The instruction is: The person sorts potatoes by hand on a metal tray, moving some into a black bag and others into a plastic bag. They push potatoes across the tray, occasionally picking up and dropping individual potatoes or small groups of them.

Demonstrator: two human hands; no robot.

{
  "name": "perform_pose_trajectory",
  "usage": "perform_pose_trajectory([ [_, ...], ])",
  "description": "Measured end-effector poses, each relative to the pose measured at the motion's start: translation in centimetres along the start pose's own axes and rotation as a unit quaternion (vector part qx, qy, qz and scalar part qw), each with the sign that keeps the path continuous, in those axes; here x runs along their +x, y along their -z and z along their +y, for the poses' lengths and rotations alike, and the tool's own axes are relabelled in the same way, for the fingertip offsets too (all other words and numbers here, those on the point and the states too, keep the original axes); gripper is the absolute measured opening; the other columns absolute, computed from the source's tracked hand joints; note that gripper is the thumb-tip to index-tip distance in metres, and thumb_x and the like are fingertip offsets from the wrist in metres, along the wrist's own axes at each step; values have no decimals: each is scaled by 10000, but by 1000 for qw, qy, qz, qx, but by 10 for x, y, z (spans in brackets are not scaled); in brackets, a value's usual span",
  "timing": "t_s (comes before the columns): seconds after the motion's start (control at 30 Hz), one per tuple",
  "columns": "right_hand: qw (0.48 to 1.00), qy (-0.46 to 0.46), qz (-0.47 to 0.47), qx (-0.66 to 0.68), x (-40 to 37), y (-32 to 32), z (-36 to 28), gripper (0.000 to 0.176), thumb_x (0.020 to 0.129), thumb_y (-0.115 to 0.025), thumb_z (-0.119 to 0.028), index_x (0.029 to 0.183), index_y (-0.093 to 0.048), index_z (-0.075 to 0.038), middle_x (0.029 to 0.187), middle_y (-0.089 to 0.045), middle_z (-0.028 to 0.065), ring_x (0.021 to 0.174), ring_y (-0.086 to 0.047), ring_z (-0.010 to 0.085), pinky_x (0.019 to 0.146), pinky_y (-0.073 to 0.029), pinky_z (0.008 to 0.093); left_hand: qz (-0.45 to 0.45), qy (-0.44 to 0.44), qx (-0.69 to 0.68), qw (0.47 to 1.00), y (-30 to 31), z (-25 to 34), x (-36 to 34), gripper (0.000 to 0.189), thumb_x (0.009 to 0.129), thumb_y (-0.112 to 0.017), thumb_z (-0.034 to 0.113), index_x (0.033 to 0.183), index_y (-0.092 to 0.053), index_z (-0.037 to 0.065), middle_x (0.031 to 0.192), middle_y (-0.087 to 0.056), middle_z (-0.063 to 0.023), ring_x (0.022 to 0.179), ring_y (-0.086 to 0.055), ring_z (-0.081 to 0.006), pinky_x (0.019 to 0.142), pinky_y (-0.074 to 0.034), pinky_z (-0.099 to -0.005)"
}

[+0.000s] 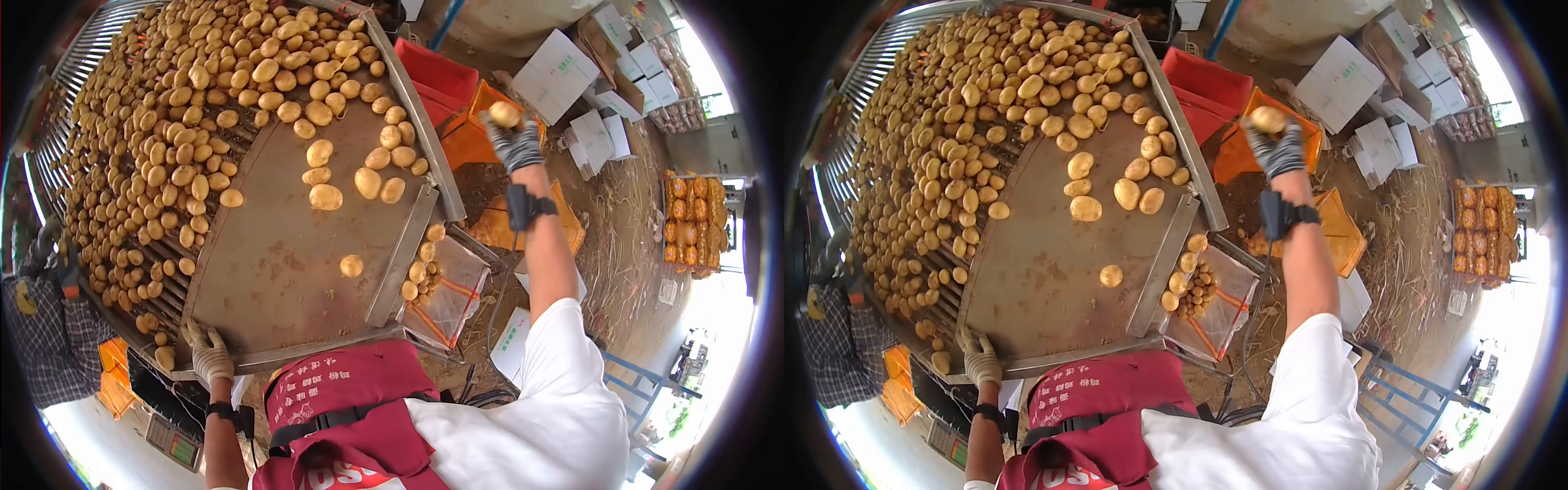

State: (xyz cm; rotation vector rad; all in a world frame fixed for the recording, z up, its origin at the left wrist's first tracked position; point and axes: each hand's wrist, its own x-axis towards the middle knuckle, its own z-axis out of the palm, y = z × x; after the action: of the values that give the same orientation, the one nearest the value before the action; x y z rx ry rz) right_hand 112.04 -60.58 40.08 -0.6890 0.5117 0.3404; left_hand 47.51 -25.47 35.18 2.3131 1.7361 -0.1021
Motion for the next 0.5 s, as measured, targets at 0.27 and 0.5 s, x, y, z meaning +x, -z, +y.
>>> perform_pose_trajectory([
  [0.27, 844, 35, -240, -478, -77, -29, 123, 227, 1016, -580, -228, 1170, -655, -79, 950, -694, 55, 805, -677, 143, 672, -578, 316, 12, -6, -12, 1000, 2, 3, -2, 612, 983, -538, 282, 1545, -353, 124, 1593, -330, -220, 1341, -492, -387, 1067, -434, -406],
  [0.5, 315, 340, -380, -801, -158, -28, 286, 452, 793, -776, -216, 1202, -645, -74, 1145, -620, 221, 1106, -613, 368, 958, -522, 400, 6, 3, -8, 1000, 5, 5, -2, 611, 979, -542, 263, 1543, -351, 128, 1585, -348, -208, 1366, -461, -385, 1087, -414, -416],
])
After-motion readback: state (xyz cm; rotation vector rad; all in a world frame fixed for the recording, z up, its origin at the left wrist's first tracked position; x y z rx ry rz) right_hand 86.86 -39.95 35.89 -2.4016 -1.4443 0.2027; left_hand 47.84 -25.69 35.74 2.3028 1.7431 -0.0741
